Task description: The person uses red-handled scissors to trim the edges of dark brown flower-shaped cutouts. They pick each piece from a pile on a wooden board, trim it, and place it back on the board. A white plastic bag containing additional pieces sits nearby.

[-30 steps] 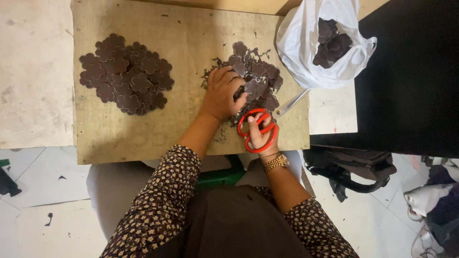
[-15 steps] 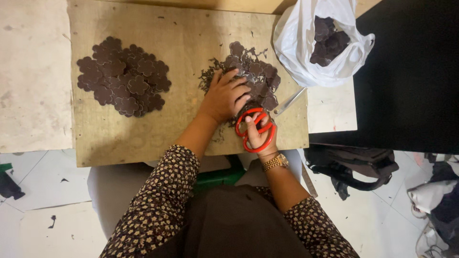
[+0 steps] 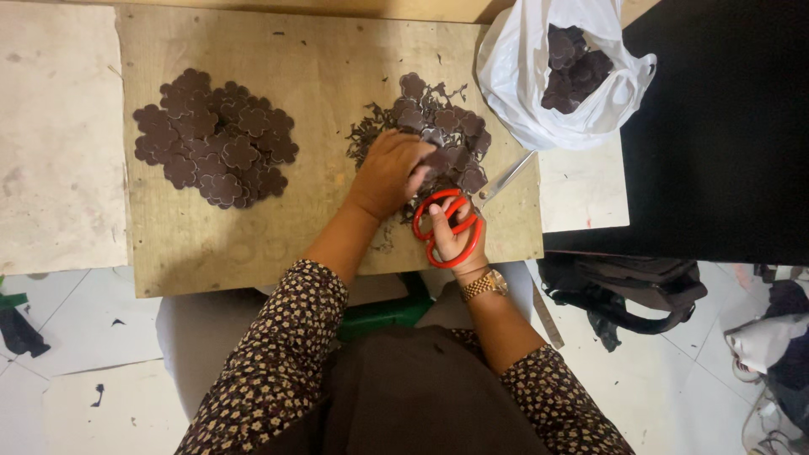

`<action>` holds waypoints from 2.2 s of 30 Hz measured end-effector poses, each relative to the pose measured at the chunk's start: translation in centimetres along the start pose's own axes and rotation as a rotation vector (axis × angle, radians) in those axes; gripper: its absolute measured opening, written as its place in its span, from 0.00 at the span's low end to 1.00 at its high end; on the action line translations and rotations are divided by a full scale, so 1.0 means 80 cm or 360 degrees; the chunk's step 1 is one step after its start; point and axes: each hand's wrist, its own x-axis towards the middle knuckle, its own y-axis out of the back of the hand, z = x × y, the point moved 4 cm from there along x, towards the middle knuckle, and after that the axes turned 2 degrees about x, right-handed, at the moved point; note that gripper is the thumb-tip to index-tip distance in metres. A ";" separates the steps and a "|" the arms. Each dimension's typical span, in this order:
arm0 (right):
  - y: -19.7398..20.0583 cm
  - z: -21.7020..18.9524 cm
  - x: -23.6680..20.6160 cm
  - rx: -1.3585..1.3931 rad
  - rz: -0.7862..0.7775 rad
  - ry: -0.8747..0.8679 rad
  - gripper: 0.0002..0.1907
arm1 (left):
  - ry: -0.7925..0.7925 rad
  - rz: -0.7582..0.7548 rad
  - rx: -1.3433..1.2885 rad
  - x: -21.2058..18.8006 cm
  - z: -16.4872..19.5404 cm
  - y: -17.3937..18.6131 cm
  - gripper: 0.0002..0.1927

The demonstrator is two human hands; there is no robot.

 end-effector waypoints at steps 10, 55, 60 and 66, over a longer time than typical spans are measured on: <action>0.014 -0.020 0.002 -0.0127 0.0050 0.0033 0.10 | 0.0437 0.0384 -0.0507 0.004 0.024 -0.005 0.07; 0.013 -0.079 -0.019 0.0163 -0.0074 -0.0059 0.07 | 0.1149 0.0531 -0.1856 0.069 0.077 0.052 0.13; 0.020 -0.090 -0.026 0.0218 -0.0045 0.0115 0.09 | 0.0930 0.0399 -0.1772 0.107 0.135 0.080 0.08; 0.032 -0.100 -0.034 0.0169 -0.0144 0.0081 0.08 | 0.0067 0.0687 -0.0300 0.109 0.227 0.158 0.09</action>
